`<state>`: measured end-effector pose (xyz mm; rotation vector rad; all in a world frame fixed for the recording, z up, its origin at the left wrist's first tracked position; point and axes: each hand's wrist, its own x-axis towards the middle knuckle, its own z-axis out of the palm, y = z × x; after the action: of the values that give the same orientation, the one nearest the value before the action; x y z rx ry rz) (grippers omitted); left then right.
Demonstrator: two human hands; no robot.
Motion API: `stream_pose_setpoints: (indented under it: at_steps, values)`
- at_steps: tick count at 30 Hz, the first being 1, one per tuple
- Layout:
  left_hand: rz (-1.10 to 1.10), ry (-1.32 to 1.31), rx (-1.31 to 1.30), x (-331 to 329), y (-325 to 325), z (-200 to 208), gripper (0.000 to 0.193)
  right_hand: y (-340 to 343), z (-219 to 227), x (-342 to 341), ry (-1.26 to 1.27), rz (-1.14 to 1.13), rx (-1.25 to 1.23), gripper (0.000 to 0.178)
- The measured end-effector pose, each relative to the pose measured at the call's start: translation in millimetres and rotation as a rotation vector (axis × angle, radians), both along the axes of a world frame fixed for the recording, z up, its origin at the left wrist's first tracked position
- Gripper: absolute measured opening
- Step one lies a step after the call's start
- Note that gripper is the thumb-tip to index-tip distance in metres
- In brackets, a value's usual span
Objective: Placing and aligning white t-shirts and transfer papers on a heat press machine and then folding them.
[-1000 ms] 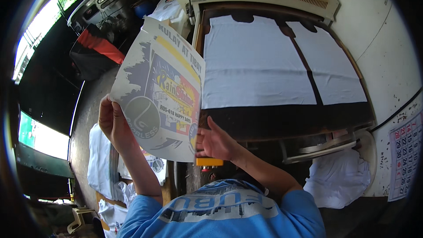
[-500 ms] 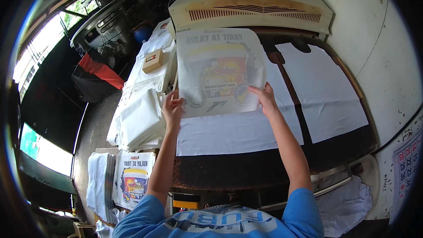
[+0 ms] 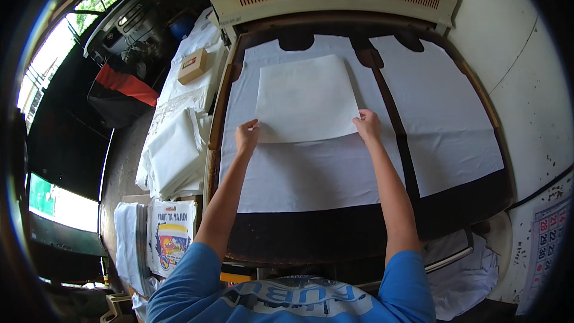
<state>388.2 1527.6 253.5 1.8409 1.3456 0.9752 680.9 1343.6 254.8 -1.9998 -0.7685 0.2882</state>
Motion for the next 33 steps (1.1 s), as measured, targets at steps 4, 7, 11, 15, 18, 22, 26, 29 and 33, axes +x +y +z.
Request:
stream_pose_setpoints:
  at_steps: [4,7,11,15,18,22,26,29,33]
  values:
    - [-0.016,0.057,0.077,7,6,-3,0.028,5,13,-9,-0.119,-0.039,-0.06,0.031]
    - [0.002,0.092,0.121,10,12,-3,0.027,17,8,-9,-0.211,-0.057,-0.103,0.032]
    - [0.008,0.134,0.095,9,15,-5,0.028,19,7,-9,-0.187,-0.057,-0.136,0.032]
    - [-0.017,0.142,0.134,10,14,-4,0.028,14,9,-9,-0.213,-0.077,-0.144,0.032]
    - [-0.022,0.144,0.146,9,17,-6,0.027,15,12,-11,-0.218,-0.088,-0.148,0.032]
    - [-0.033,0.156,0.173,8,15,-7,0.027,13,14,-14,-0.235,-0.089,-0.181,0.031]
    - [-0.005,0.239,0.167,10,5,-1,0.028,6,8,-14,-0.43,-0.151,-0.161,0.029]
    - [0.015,0.341,0.27,-2,-1,-2,0.034,3,11,-15,-0.542,-0.184,-0.128,0.023]
    - [0.073,0.377,0.244,-10,-9,-2,0.041,-7,8,-10,-0.396,-0.13,-0.216,0.016]
